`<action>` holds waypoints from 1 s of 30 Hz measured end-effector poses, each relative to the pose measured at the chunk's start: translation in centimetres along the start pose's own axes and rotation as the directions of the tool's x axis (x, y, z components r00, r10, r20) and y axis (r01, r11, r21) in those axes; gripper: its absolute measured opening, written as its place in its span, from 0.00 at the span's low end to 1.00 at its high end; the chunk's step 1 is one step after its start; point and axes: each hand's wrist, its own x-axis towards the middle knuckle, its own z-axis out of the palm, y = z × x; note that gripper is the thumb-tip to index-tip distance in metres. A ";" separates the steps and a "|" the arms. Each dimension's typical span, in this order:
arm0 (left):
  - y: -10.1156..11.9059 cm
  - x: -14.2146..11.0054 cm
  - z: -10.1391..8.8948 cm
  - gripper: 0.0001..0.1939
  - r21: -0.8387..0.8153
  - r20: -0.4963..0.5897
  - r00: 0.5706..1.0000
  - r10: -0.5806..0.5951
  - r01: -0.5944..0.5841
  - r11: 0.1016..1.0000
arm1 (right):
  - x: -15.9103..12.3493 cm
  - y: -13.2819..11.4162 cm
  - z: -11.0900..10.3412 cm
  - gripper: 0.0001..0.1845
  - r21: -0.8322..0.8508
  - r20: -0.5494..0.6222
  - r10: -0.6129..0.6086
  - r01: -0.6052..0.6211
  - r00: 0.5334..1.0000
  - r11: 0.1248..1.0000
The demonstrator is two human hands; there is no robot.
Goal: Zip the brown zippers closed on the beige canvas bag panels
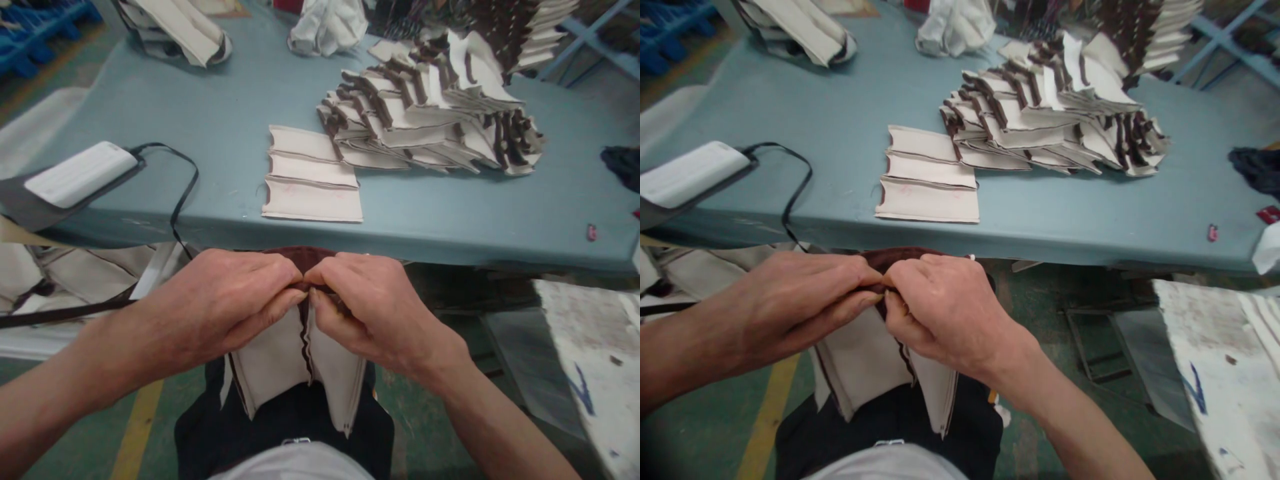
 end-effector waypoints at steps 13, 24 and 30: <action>1.6 0.7 1.4 0.13 -0.555 -0.218 0.952 -0.215 0.060 0.830 | 1.1 -0.1 0.9 0.13 0.568 0.064 0.040 -0.069 0.997 0.820; 1.5 1.2 4.2 0.28 -0.978 -0.104 0.901 -0.421 -0.015 0.209 | 1.1 -1.3 3.4 0.31 0.889 0.123 0.375 -0.269 0.919 0.370; 0.8 0.2 3.6 0.25 -0.948 0.009 0.947 -0.320 0.111 0.300 | 0.7 0.2 2.4 0.28 0.869 0.197 0.285 -0.301 0.938 0.392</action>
